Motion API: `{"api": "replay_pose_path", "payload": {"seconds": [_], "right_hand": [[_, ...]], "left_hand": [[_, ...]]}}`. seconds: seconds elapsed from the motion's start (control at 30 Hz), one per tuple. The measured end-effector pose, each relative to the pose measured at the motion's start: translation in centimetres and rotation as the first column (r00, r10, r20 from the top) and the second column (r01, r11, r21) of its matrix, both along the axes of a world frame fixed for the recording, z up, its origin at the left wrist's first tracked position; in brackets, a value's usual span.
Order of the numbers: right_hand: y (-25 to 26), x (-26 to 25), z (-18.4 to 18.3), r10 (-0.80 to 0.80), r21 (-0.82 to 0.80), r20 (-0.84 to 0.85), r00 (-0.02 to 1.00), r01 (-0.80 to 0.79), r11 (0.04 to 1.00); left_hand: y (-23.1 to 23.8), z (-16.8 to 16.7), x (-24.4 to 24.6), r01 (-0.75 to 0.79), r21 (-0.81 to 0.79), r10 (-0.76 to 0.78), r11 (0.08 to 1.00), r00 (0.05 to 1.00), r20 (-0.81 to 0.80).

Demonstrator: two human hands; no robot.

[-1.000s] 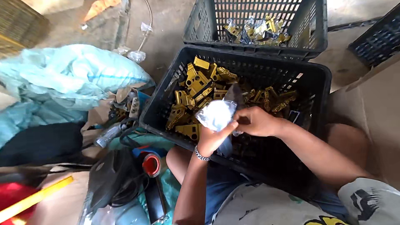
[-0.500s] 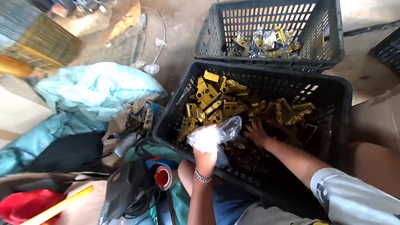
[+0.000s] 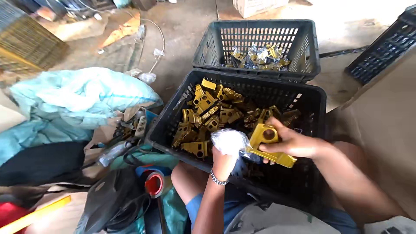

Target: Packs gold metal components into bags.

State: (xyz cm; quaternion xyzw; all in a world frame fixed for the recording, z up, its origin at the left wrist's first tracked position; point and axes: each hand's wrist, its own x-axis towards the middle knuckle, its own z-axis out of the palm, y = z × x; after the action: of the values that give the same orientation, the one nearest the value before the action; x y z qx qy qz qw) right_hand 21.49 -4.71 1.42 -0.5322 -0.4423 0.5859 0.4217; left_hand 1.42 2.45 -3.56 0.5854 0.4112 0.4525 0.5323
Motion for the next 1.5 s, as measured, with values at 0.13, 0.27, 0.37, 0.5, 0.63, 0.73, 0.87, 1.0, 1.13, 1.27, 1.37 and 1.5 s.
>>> {"api": "replay_pose_path", "payload": {"seconds": [0.13,0.27,0.37,0.5,0.63,0.73,0.87,1.0,1.13,1.27,1.37,1.5], "right_hand": [[0.8,-2.9,-3.3,-0.38,0.413,0.334,0.863,0.228,0.882],[-0.7,-3.8,-2.8,-0.324,0.47,0.036,0.945,0.27,0.84],[-0.4,-3.5,-2.1,-0.134,0.345,0.058,0.989,0.106,0.933],[1.2,-5.2,-3.8,-0.442,0.572,0.584,0.681,0.041,0.819],[1.7,-6.6,-4.2,-0.225,0.322,0.782,0.581,-0.069,0.944],[2.7,-5.9,-4.0,-0.214,0.269,0.56,0.801,0.069,0.961],[2.7,-5.5,-2.3,-0.19,0.213,0.245,0.951,0.139,0.967],[2.2,-5.0,-2.0,-0.419,0.478,0.371,0.829,0.217,0.851],[1.9,-4.1,-3.8,-0.53,0.698,0.431,0.73,0.101,0.709],[0.0,-2.9,-2.4,-0.144,0.329,0.164,0.976,0.084,0.941],[-0.5,-3.3,-2.9,-0.31,0.349,0.0,0.951,0.291,0.891],[0.3,-4.0,-4.2,-0.567,0.63,0.191,0.802,0.343,0.697]], "left_hand": [[0.0,1.5,-0.2,-0.067,-0.284,0.096,0.957,0.991,0.089],[0.4,1.8,-1.4,-0.14,-0.293,0.178,0.946,0.978,0.105],[-0.3,2.4,-1.5,-0.013,-0.294,0.066,0.956,0.983,0.171],[-0.8,4.1,-0.5,0.024,-0.368,0.079,0.93,0.962,0.262],[-1.8,3.2,-0.3,0.011,-0.244,0.021,0.97,0.991,0.132],[-1.7,0.7,0.1,0.059,0.131,-0.065,0.99,0.997,0.044],[0.3,-0.7,0.5,-0.166,0.389,0.106,0.906,0.98,0.17],[-1.5,0.2,0.8,-0.153,0.434,0.059,0.888,0.973,0.222],[-2.6,1.2,-0.1,0.102,0.282,-0.132,0.954,0.987,0.089],[-2.0,0.8,-1.3,0.35,0.021,-0.343,0.937,0.902,0.264],[-2.3,1.0,-0.9,0.243,-0.058,-0.203,0.968,0.901,0.384],[-4.1,0.6,0.7,0.11,0.096,-0.117,0.989,0.99,0.077]]}}
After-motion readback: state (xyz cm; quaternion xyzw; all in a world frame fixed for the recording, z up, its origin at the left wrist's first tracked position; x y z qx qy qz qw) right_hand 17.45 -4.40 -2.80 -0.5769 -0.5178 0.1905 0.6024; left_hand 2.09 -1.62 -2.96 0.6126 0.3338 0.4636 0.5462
